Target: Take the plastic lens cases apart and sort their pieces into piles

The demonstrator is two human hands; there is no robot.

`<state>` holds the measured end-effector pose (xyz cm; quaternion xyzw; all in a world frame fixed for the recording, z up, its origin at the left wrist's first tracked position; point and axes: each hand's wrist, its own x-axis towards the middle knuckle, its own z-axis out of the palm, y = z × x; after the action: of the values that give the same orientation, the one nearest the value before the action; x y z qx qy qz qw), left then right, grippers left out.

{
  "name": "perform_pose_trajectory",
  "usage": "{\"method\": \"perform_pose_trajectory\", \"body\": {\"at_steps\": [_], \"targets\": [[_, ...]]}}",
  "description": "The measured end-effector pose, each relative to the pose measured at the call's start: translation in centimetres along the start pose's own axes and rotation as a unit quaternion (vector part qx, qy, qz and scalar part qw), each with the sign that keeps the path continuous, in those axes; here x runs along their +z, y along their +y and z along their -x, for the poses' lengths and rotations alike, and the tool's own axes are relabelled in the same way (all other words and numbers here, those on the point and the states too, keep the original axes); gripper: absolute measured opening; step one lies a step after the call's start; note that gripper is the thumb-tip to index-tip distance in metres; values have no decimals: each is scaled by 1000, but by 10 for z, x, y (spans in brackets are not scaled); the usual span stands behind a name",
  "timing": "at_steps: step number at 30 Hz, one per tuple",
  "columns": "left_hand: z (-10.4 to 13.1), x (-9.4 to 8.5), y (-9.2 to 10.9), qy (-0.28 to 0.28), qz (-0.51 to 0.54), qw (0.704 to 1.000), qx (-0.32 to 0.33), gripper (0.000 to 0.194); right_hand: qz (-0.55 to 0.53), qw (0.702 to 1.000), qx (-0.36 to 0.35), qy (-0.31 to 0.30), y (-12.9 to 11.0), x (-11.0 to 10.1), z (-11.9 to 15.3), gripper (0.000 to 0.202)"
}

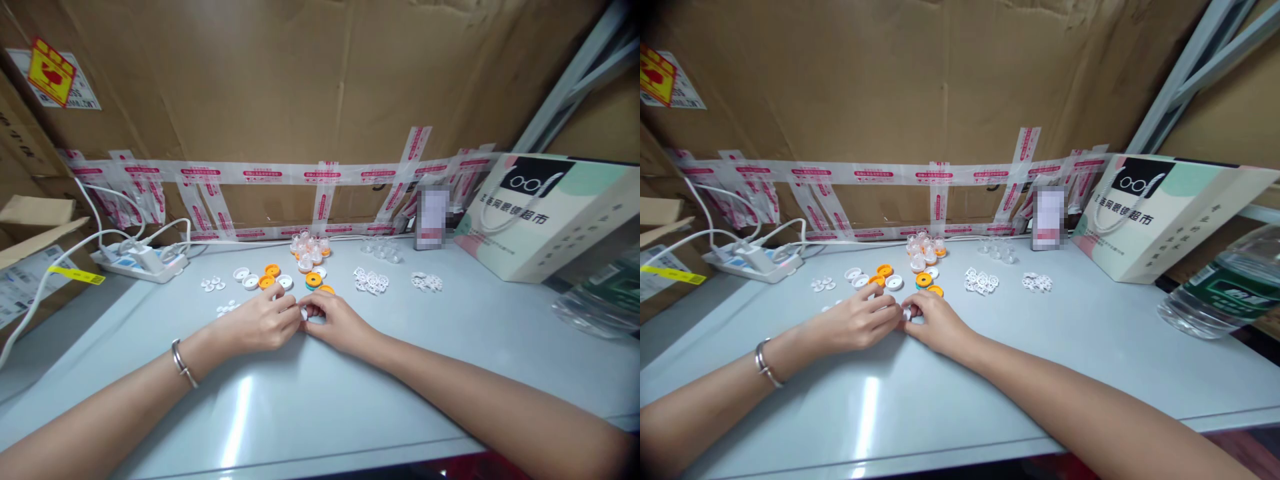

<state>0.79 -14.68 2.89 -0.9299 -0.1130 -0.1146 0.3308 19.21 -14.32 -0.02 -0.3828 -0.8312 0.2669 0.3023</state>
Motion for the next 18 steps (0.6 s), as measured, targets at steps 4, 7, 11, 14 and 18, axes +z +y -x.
{"method": "perform_pose_trajectory", "body": {"at_steps": [4,7,11,14,18], "targets": [[1,0,-2,14,24,999,-20,21,-6,1000,16,1,-1,1,0,19],[1,2,-2,9,58,997,-48,19,-11,1000,23,8,0,2,0,21],[2,10,-2,24,90,991,-95,16,-17,999,32,1,-1,1,1,22],[9,6,-10,42,95,986,-132,14,-14,999,37,0,-1,0,0,22],[41,-21,-43,-26,134,963,-233,14,-16,999,49,-13,-1,-2,0,24]]}}
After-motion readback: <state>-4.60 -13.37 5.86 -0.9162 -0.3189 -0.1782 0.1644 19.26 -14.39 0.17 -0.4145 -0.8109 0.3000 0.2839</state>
